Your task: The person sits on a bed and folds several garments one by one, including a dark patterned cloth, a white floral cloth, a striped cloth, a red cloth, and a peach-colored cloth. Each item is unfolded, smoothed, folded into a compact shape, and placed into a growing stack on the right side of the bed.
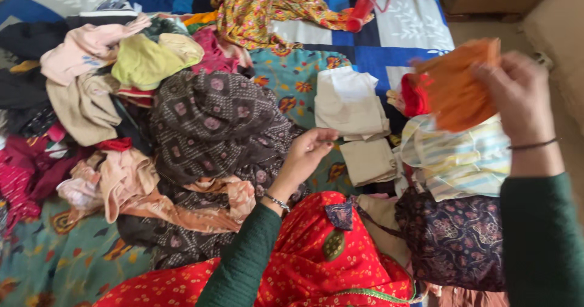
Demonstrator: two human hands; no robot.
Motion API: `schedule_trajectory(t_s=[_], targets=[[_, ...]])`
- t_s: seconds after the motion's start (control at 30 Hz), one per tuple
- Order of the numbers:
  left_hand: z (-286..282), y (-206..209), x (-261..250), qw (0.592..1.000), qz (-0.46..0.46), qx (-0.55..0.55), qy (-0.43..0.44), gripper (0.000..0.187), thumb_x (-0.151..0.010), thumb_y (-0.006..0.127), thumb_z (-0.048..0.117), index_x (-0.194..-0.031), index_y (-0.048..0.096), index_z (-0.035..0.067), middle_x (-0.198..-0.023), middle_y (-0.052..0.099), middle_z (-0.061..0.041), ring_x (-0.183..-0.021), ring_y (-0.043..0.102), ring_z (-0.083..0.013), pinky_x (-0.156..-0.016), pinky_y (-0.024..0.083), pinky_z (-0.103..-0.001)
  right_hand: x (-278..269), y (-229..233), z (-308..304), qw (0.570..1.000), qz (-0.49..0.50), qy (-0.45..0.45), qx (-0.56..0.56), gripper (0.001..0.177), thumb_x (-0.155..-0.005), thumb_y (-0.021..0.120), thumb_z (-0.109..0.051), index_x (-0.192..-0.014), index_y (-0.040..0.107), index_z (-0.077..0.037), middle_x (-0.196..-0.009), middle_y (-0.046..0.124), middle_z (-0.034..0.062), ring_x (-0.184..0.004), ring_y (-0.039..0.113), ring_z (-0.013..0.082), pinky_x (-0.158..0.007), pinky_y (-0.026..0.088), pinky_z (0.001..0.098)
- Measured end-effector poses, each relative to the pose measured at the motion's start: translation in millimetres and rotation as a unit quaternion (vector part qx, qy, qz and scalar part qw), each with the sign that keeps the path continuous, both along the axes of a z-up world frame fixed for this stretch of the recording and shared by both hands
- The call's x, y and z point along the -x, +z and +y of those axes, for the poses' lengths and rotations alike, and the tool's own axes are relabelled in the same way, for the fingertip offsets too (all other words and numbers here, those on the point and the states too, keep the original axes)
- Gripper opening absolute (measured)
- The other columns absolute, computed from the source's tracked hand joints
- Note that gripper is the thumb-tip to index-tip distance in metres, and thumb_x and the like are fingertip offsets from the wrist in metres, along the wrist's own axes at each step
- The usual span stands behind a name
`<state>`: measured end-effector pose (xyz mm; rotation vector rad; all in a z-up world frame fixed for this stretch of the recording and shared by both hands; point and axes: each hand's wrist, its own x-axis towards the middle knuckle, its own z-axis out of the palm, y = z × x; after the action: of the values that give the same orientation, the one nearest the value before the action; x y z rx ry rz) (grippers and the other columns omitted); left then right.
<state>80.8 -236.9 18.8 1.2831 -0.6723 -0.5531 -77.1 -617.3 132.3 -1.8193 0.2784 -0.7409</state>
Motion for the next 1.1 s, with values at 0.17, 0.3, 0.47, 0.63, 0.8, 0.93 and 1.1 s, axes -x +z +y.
schedule_trajectory(t_s=[0.17, 0.3, 0.47, 0.63, 0.8, 0.93, 1.1], targets=[[-55, 7, 21, 0.998, -0.025, 0.018, -0.063, 0.026, -0.100, 0.061, 0.003, -0.125, 0.066, 0.000, -0.117, 0.071, -0.004, -0.104, 0.066, -0.0094, -0.094, 0.053, -0.027, -23, 9, -76, 0.848, 0.084, -0.210, 0.480, 0.026, -0.093, 0.081, -0.023, -0.104, 0.071, -0.002, -0.104, 0.069, 0.0147, -0.092, 0.068, 0.0286, -0.086, 0.057, 0.0382], [-64, 17, 35, 0.996, -0.036, -0.011, -0.076, 0.025, -0.099, 0.060, 0.002, -0.123, 0.067, 0.000, -0.115, 0.071, -0.004, -0.104, 0.067, -0.0096, -0.094, 0.054, -0.026, -65, -40, -44, 0.811, 0.200, -0.137, 0.532, 0.039, -0.088, 0.087, -0.048, -0.096, 0.079, -0.011, -0.102, 0.072, 0.0164, -0.089, 0.069, 0.0342, -0.079, 0.057, 0.0457], [-47, 13, 29, 0.999, -0.004, -0.005, -0.054, 0.033, -0.096, 0.060, 0.000, -0.128, 0.063, 0.001, -0.116, 0.069, -0.004, -0.101, 0.065, -0.0092, -0.091, 0.054, -0.026, -57, -45, 55, 0.937, 0.159, -0.073, 0.302, 0.028, -0.098, 0.074, -0.032, -0.116, 0.078, -0.011, -0.100, 0.076, 0.0109, -0.088, 0.075, 0.0233, -0.079, 0.057, 0.0364], [8, 3, 12, 0.995, -0.049, 0.062, 0.060, 0.040, -0.097, 0.062, -0.002, -0.136, 0.055, 0.004, -0.115, 0.066, -0.004, -0.105, 0.064, -0.0100, -0.090, 0.055, -0.027, -76, -33, 226, 0.962, 0.153, 0.145, 0.175, 0.024, -0.092, 0.071, -0.017, -0.114, 0.074, -0.008, -0.100, 0.078, 0.0078, -0.085, 0.074, 0.0158, -0.073, 0.058, 0.0320], [153, -5, -26, 0.986, -0.044, -0.026, 0.161, 0.027, -0.100, 0.058, 0.000, -0.127, 0.064, 0.004, -0.113, 0.070, -0.003, -0.100, 0.065, -0.0099, -0.084, 0.054, -0.027, -111, -31, 364, 0.939, 0.080, 0.328, 0.067, 0.036, -0.096, 0.065, -0.009, -0.132, 0.063, -0.004, -0.115, 0.075, 0.0085, -0.108, 0.071, 0.0165, -0.088, 0.057, 0.0321], [288, -18, -49, 0.950, -0.094, -0.152, 0.257, 0.024, -0.099, 0.055, 0.002, -0.120, 0.067, 0.006, -0.108, 0.076, -0.005, -0.094, 0.071, -0.0121, -0.079, 0.057, -0.027, -134, -52, 451, 0.898, 0.127, 0.418, 0.052, 0.038, -0.097, 0.063, -0.010, -0.134, 0.060, -0.004, -0.122, 0.073, 0.0078, -0.111, 0.071, 0.0162, -0.088, 0.058, 0.0317], [407, -44, -83, 0.692, -0.250, -0.436, 0.518, 0.033, -0.091, 0.073, 0.016, -0.123, 0.066, 0.009, -0.123, 0.069, -0.014, -0.119, 0.064, -0.0365, -0.098, 0.053, -0.046, -154, -77, 524, 0.865, 0.175, 0.470, 0.003, 0.037, -0.096, 0.064, -0.010, -0.133, 0.061, -0.005, -0.123, 0.074, 0.0079, -0.110, 0.071, 0.0176, -0.092, 0.058, 0.0315]])
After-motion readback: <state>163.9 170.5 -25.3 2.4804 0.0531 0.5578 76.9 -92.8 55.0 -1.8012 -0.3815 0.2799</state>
